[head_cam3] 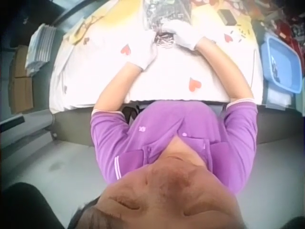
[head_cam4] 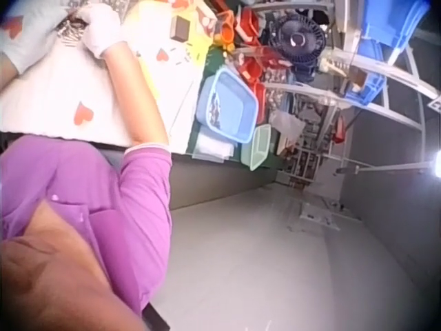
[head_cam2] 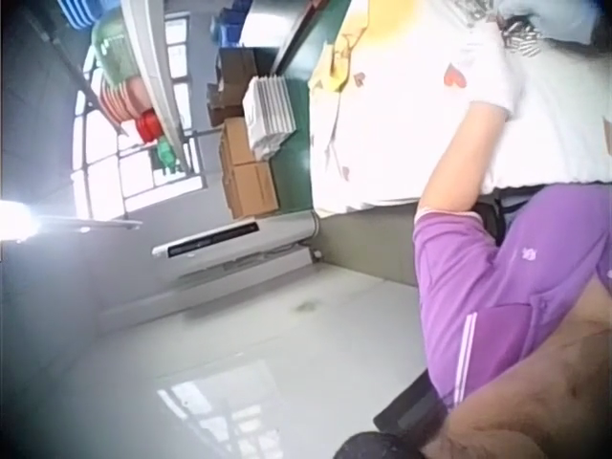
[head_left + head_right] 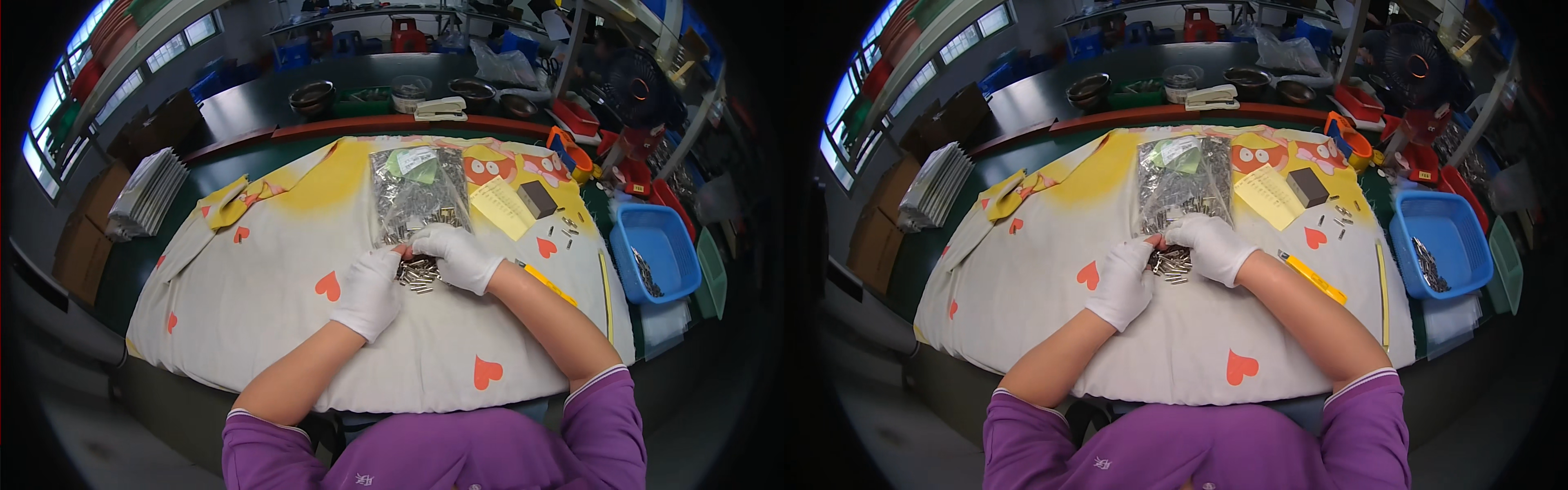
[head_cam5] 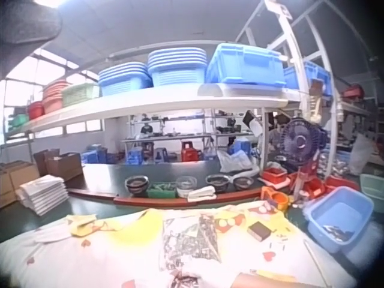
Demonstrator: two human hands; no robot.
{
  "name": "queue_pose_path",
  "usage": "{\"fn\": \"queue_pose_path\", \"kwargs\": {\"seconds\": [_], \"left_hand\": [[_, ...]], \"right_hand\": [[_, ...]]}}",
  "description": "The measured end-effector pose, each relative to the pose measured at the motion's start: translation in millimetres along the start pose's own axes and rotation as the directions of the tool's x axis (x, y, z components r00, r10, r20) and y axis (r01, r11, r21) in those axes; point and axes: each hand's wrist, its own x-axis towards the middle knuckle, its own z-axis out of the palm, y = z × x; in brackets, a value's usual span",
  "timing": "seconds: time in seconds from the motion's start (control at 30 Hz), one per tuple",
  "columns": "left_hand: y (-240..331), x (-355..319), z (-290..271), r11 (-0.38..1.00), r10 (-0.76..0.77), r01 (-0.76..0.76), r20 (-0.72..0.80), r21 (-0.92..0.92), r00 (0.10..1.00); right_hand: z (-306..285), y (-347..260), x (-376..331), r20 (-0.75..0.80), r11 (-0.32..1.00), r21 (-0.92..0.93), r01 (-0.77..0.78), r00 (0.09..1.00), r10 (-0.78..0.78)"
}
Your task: Inspecting and sorting small metal components at a factory workbench.
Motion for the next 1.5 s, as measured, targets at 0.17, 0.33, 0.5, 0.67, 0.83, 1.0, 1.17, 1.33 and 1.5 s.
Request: {"fn": "queue_pose_path", "kwargs": {"seconds": [0.17,0.33,0.5,0.67,0.83,1.0,1.17,1.33,1.5], "left_hand": [[1.9,-5.6,9.8,0.981,0.106,-0.122,-0.11,-0.148,0.988],[1.1,-3.5,7.8,0.997,0.076,-0.074,-0.183,0.019,0.98],[1.5,-9.6,7.9,0.995,0.005,0.008,-0.125,0.101,0.992],[5.5,-10.4,2.7,0.988,-0.1,0.106,-0.052,0.114,0.994],[-3.9,-6.4,5.3,0.999,0.053,-0.052,-0.085,0.006,0.995],[1.0,-6.3,7.9,0.942,0.208,-0.219,-0.072,-0.255,0.976],[8.3,-6.4,3.4,0.911,0.169,-0.2,-0.116,-0.36,0.979],[18.0,-6.0,-8.8,0.852,-0.182,0.142,-0.031,-0.503,0.983],[3.1,-7.2,3.2,0.765,-0.215,0.079,-0.138,-0.639,0.967]], "right_hand": [[-3.8,0.6,10.9,-0.085,0.982,0.012,-0.189,0.978,0.19],[16.5,25.4,56.3,-0.185,0.891,-0.346,-0.293,0.953,0.241],[16.8,25.8,75.9,-0.082,0.864,-0.409,-0.293,0.955,0.285],[7.9,5.3,53.2,0.1,0.88,-0.403,-0.252,0.943,0.316],[-9.2,-14.5,11.7,0.11,0.982,-0.188,-0.027,0.993,0.048],[-27.7,-38.9,-24.3,0.113,0.981,-0.179,0.08,0.992,-0.06],[-43.5,-52.7,-56.1,-0.091,0.965,-0.222,-0.139,0.988,0.121],[-33.7,-58.3,-70.9,-0.076,0.944,-0.187,-0.274,0.962,0.264],[-30.8,-50.3,-77.8,-0.227,0.952,0.032,-0.303,0.926,0.302]]}}
